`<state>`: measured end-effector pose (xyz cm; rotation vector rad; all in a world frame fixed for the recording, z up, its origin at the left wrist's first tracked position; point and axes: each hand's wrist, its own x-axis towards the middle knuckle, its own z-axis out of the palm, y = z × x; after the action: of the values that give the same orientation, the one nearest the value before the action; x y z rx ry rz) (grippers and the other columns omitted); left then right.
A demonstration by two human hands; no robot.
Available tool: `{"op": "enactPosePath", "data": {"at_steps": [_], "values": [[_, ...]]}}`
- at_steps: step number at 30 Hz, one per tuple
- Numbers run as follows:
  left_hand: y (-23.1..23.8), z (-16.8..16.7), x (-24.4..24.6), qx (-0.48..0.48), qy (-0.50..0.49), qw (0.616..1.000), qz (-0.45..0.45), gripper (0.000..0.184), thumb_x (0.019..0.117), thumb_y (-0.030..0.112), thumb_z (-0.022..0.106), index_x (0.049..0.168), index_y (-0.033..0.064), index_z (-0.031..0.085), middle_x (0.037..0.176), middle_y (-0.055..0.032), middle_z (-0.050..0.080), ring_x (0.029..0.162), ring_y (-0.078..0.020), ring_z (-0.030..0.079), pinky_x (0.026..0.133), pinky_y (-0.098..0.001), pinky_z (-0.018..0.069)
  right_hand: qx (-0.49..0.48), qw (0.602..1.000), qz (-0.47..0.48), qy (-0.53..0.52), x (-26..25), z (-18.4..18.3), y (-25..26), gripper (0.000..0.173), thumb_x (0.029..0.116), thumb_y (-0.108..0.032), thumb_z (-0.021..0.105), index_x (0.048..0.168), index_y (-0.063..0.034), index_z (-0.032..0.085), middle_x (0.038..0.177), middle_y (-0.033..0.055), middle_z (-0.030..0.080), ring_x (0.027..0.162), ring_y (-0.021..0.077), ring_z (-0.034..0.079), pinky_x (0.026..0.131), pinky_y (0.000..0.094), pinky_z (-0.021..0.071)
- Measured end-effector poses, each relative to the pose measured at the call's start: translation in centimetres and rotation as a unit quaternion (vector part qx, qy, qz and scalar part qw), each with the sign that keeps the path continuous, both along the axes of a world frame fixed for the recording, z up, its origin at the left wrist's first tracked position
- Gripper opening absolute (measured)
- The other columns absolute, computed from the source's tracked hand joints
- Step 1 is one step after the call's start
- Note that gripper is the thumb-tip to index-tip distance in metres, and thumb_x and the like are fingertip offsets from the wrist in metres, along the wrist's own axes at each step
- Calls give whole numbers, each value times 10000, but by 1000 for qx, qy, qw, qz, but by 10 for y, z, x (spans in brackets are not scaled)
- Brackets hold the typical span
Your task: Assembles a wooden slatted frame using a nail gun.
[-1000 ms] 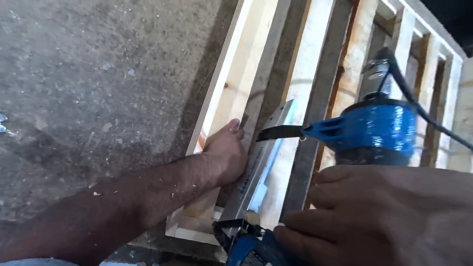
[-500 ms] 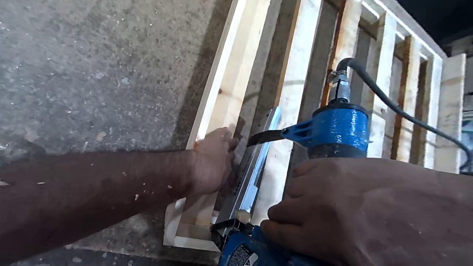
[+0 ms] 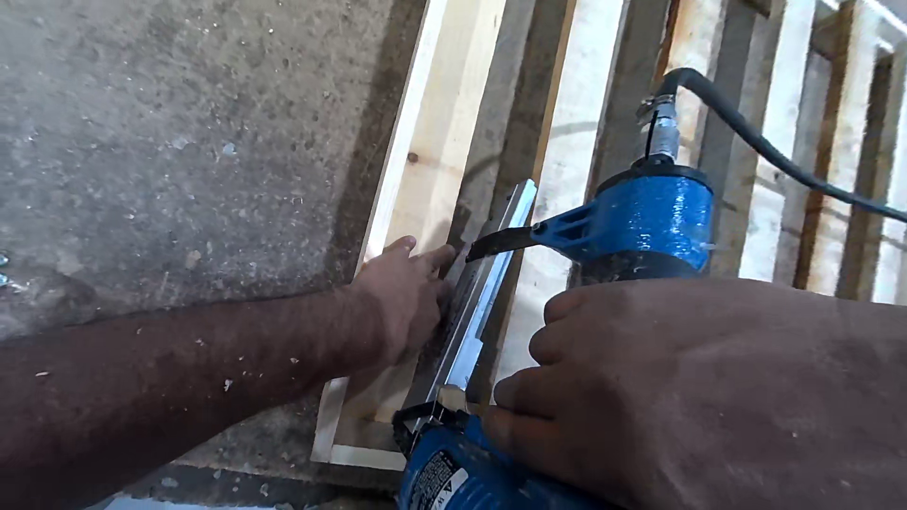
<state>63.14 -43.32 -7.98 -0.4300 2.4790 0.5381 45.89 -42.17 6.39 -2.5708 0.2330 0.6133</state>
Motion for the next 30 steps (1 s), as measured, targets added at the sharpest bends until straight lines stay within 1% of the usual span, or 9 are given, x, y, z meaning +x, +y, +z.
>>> {"op": "enactPosePath", "data": {"at_steps": [5, 11, 13, 15, 17, 20, 23, 26, 30], "values": [[3, 1, -3, 14, -10, 1000, 21, 328, 892, 282, 714, 1210, 203, 730, 1500, 39, 544, 1576, -333, 164, 1225, -681, 172, 7, 1000, 18, 3, 3, -8, 0, 241, 930, -136, 523, 1038, -226, 718, 723, -52, 610, 593, 134, 579, 499, 346, 453], [-2, -2, 7, 16, 29, 999, -6, 380, 890, 311, 727, 1256, 212, 717, 1519, 14, 536, 1574, -352, 173, 1215, -699, 178, 5, 1000, 12, 1, 5, -11, -3, 238, 896, -161, 574, 1058, -239, 729, 746, -58, 630, 600, 130, 582, 501, 344, 451], [-1, -10, 14, -2, 71, 997, -36, 388, 928, 399, 650, 1267, 219, 709, 1531, -14, 526, 1563, -376, 198, 1212, -707, 170, -5, 1000, 8, -4, 3, -12, -1, 240, 918, -151, 550, 1053, -234, 730, 758, -54, 633, 602, 130, 580, 503, 344, 453], [1, -14, 21, -27, 116, 991, -66, 358, 977, 403, 567, 1229, 215, 738, 1480, -41, 580, 1543, -393, 248, 1223, -713, 101, -6, 1000, 12, -1, -1, -13, -1, 225, 926, -176, 552, 1062, -241, 719, 785, -56, 637, 623, 128, 580, 522, 342, 450], [0, -14, 26, -46, 131, 985, -97, 417, 1004, 417, 447, 1252, 255, 741, 1488, -16, 583, 1553, -398, 226, 1213, -745, 67, 2, 1000, 17, -2, -5, -14, -2, 229, 895, -229, 590, 1079, -262, 723, 814, -65, 652, 653, 130, 591, 537, 349, 452], [-4, -15, 26, -25, 138, 985, -105, 442, 1010, 409, 399, 1226, 249, 750, 1444, -19, 618, 1542, -412, 252, 1184, -785, 109, -1, 1000, 3, -14, -12, -18, -1, 227, 893, -278, 587, 1068, -286, 731, 814, -87, 654, 659, 117, 590, 543, 346, 450], [-8, -11, 17, 10, 102, 993, -61, 422, 1002, 469, 442, 1155, 247, 767, 1380, 5, 659, 1534, -364, 297, 1190, -746, 188, -12, 999, -13, -35, -14, -20, 3, 236, 922, -186, 528, 1029, -244, 730, 740, -70, 617, 605, 124, 566, 510, 338, 426], [-9, -9, 12, 14, 86, 996, -35, 329, 981, 379, 515, 1126, 232, 771, 1357, 16, 672, 1530, -344, 312, 1212, -701, 199, -20, 999, -7, -37, -9, -17, 4, 255, 949, -118, 491, 1028, -188, 723, 723, -35, 600, 575, 139, 540, 494, 335, 399], [-6, -7, 9, 14, 67, 998, -15, 294, 994, 325, 506, 1118, 239, 759, 1381, 37, 654, 1536, -316, 306, 1227, -660, 215, -20, 999, -6, -32, -8, -16, 6, 271, 928, -108, 504, 1029, -203, 737, 736, -43, 620, 582, 137, 555, 500, 342, 422]]}}
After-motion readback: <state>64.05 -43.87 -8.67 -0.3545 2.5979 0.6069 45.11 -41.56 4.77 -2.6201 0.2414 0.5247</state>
